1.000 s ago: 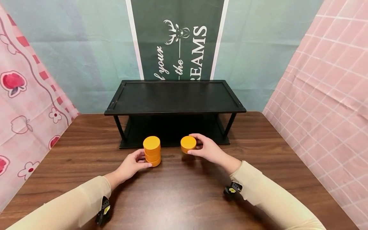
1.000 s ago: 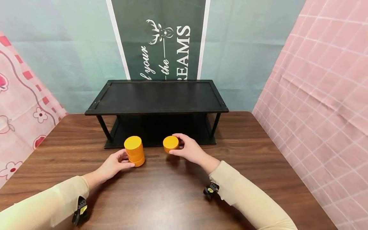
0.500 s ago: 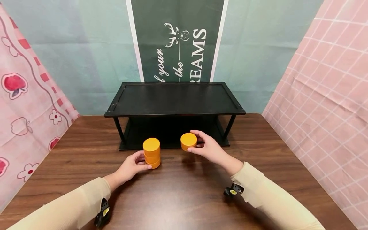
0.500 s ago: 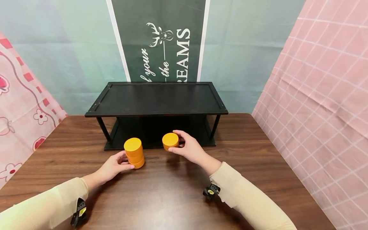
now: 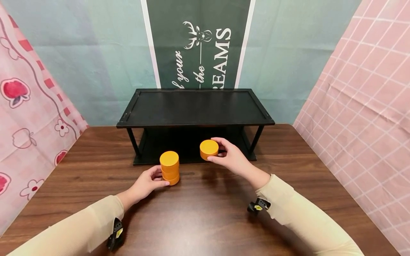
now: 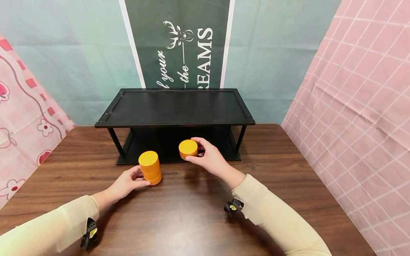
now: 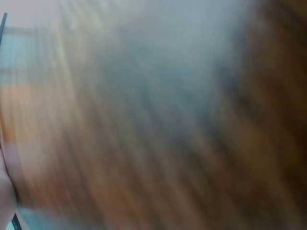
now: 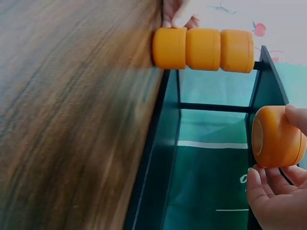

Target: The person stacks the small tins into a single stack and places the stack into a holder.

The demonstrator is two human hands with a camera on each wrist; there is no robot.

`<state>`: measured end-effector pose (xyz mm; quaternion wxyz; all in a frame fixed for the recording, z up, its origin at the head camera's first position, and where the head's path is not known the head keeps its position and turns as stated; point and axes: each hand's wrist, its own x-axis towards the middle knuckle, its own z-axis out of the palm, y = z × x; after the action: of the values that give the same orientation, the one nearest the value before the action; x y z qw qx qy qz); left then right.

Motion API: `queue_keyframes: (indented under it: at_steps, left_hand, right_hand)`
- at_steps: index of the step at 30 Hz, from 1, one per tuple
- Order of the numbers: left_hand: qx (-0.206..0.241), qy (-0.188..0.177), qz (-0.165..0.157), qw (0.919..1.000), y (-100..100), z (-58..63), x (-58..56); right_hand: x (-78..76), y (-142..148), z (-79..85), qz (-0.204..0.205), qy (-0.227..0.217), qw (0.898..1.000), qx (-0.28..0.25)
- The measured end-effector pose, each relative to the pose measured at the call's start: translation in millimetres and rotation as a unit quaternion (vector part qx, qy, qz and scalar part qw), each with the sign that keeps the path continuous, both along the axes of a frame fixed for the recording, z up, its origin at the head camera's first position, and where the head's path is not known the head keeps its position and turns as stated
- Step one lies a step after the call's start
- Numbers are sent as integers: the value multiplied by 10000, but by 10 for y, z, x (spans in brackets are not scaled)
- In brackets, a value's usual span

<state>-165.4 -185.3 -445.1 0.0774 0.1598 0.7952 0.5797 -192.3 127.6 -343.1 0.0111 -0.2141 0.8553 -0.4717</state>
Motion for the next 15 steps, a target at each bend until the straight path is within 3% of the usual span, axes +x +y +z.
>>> queue_keyframes:
  at_steps: [7, 15]
  left_hand:
    - [31, -32, -30, 10000, 14, 1, 0]
    - [78, 79, -68, 9999, -7, 4, -7]
  right_hand:
    - [-6, -42, 103, -28, 24, 10000, -39]
    - [-47, -76, 100, 64, -60, 9999, -149]
